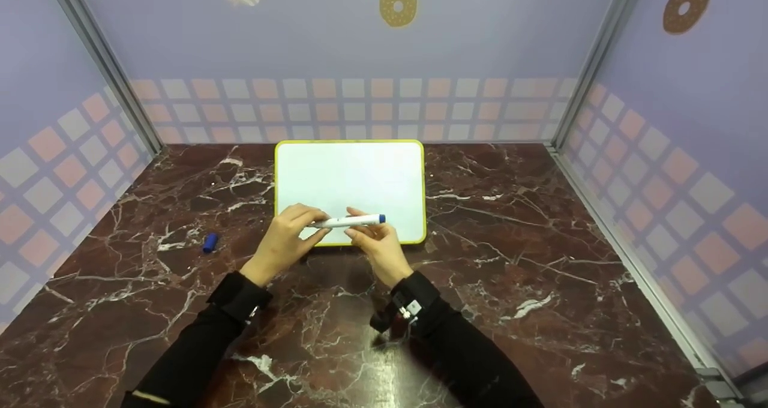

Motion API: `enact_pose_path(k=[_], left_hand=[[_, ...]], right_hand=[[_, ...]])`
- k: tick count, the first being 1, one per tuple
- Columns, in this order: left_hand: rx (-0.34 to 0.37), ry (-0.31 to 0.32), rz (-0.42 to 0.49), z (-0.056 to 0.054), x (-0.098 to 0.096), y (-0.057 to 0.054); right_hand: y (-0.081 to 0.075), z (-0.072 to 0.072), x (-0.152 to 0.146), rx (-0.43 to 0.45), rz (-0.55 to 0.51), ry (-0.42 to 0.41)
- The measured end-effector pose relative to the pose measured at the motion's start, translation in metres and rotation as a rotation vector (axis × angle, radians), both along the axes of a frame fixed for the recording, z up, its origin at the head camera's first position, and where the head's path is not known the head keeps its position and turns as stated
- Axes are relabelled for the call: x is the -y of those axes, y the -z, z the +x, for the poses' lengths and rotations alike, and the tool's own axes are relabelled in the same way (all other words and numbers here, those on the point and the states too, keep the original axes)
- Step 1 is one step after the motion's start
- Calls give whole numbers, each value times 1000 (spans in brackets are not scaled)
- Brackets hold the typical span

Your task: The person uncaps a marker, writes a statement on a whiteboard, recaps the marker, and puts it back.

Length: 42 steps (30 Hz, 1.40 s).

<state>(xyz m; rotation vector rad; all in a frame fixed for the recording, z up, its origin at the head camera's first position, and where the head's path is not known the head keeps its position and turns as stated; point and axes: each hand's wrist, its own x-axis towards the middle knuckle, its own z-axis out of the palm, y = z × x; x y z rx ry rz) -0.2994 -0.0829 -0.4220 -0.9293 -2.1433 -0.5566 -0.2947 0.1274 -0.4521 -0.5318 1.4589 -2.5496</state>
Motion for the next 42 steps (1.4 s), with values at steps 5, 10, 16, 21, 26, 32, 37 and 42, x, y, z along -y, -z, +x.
enact_pose_path(k=[5,10,16,21,26,32,37,42], left_hand=[[30,-4,-16,0,1,2],[139,-33,-20,-4,9,-2],[240,-218,143,-15,32,-8],[395,-367,187,-21,49,-4],[585,-439,98,-25,59,6],[712,-383,148,-32,67,12],[757,-328,242,-33,71,13],[754,-296,294,-33,72,14]], right_hand=[[1,1,11,5,-20,62],[0,-8,22,-112,45,183],[-10,-29,40,-376,230,369],[-18,-45,55,-517,319,457],[-22,-55,70,-589,418,507],[-22,-65,80,-678,498,616],[-21,-71,84,-719,533,644],[-21,-75,86,-730,580,649]])
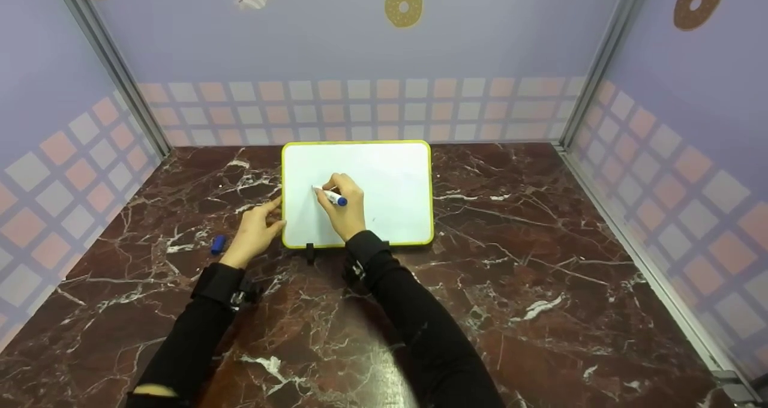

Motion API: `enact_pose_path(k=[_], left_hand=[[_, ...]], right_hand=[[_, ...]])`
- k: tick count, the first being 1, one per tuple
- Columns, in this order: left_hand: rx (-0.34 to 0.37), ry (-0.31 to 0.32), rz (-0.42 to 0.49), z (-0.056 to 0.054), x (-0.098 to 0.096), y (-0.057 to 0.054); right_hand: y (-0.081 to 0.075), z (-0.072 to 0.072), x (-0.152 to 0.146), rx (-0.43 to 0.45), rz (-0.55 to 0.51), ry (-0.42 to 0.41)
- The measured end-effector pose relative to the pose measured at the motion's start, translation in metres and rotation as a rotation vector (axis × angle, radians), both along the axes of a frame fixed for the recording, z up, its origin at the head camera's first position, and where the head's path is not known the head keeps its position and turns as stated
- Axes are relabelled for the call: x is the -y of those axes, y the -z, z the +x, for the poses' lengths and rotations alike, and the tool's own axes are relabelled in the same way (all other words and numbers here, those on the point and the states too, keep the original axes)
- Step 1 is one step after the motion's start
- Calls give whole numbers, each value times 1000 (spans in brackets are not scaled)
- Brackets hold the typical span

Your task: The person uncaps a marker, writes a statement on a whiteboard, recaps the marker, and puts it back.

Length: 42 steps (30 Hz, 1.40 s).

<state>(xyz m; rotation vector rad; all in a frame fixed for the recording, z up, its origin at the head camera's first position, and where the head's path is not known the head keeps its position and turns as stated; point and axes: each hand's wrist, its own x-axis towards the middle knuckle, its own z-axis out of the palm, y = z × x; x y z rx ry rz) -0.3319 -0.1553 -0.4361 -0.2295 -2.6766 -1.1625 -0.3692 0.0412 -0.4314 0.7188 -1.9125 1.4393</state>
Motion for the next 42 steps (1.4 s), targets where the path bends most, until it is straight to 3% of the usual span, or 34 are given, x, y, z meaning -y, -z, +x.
enact_pose_path(k=[6,13,21,29,35,42], left_hand=[[-53,2,0,-1,0,3],[-78,5,-13,-1,0,2],[-64,-2,-1,-1,1,4],[-61,3,11,0,-1,4],[-36,10,22,1,0,3],[-59,3,20,1,0,4]], right_hand=[[0,-2,-1,-46,41,10],[1,8,0,-29,71,-5],[-3,13,2,-2,64,-19],[-2,11,3,-47,83,66],[-1,10,0,-60,106,69],[-1,8,-6,-105,85,83]])
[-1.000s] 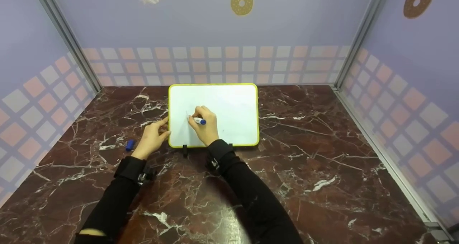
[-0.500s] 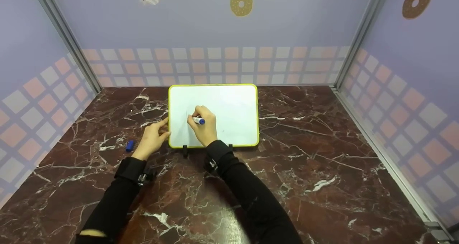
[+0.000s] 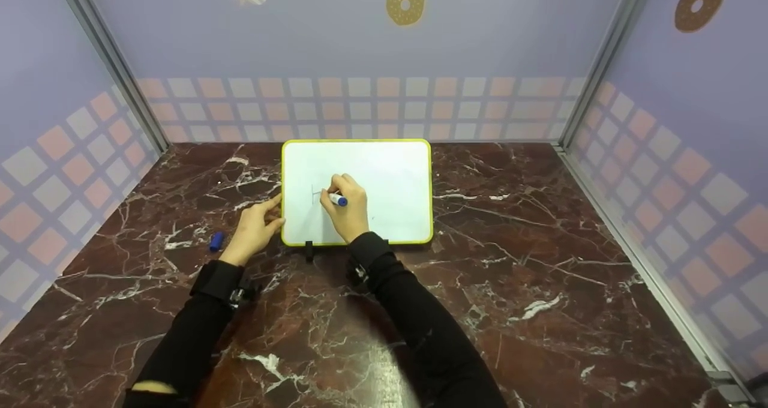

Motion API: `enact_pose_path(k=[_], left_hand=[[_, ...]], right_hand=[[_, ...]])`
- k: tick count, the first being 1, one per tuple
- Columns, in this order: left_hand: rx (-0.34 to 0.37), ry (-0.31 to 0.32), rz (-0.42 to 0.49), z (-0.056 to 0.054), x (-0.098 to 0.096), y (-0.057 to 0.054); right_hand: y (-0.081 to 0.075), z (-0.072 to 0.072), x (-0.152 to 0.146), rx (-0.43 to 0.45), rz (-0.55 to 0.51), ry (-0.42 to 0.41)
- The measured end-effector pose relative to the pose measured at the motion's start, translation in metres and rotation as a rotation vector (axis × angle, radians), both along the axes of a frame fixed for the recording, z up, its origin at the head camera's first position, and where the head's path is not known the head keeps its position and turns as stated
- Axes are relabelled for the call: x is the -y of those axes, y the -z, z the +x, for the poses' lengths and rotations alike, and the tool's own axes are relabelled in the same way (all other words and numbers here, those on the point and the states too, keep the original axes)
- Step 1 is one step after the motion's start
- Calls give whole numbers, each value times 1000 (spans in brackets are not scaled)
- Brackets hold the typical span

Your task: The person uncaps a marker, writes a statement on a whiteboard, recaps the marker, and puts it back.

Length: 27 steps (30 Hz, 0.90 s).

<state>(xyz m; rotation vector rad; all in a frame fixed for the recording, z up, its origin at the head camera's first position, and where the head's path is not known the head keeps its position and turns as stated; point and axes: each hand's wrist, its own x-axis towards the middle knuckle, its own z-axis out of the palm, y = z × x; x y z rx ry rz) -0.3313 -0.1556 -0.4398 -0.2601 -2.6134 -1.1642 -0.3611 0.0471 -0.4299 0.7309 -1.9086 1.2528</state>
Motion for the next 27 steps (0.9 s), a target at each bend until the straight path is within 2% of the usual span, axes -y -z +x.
enact_pose_path(k=[7,15,27], left_hand=[[22,-6,10,1,1,0],[-3,8,-8,1,1,-1],[15,-8,3,-2,0,1]], right_hand=[[-2,-3,2,-17,-39,9],[-3,-5,3,16,-26,25],[6,8,-1,31,23,-14]])
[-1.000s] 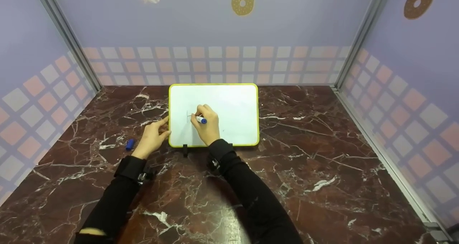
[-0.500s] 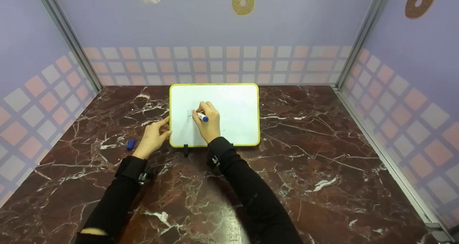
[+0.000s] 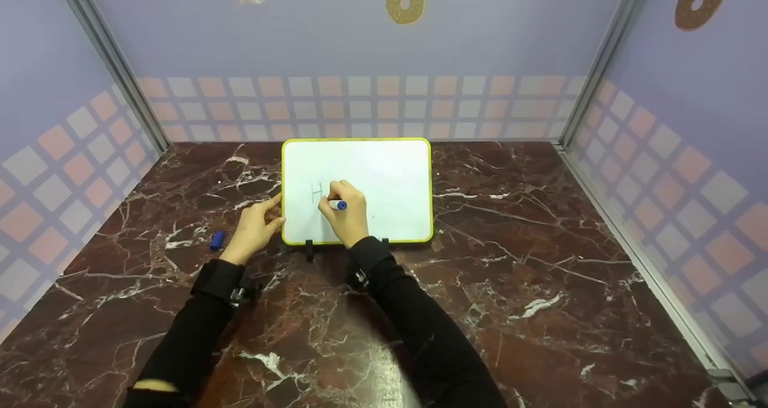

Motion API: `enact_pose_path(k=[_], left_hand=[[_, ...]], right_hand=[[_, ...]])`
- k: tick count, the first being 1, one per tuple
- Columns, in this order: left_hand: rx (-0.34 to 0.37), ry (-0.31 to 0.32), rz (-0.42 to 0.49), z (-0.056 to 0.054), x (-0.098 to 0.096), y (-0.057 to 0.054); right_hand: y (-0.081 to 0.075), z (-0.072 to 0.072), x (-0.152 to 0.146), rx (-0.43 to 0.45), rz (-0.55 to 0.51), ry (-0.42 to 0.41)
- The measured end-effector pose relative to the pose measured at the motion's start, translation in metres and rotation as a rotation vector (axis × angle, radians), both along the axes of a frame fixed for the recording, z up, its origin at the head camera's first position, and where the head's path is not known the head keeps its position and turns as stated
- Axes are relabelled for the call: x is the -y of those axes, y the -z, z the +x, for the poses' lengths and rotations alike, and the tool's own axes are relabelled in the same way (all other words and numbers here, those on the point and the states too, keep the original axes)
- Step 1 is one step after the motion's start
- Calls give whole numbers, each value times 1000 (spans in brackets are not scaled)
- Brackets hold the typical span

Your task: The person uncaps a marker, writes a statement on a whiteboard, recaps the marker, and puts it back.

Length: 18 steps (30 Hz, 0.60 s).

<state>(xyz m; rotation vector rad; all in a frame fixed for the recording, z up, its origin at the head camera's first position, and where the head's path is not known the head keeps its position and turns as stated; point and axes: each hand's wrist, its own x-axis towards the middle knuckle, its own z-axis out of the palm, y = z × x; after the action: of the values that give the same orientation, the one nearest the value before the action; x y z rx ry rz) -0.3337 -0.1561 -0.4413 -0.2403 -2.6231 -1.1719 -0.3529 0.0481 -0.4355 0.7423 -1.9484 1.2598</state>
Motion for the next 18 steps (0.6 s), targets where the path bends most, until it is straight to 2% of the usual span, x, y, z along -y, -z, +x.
enact_pose_path(k=[8,13,18], left_hand=[[10,5,0,2,0,0],[3,1,-12,1,0,0],[7,3,-14,1,0,-2]], right_hand=[[-3,-1,-3,-5,-97,38],[-1,-4,-4,35,-104,57],[0,-6,-5,21,-118,59]])
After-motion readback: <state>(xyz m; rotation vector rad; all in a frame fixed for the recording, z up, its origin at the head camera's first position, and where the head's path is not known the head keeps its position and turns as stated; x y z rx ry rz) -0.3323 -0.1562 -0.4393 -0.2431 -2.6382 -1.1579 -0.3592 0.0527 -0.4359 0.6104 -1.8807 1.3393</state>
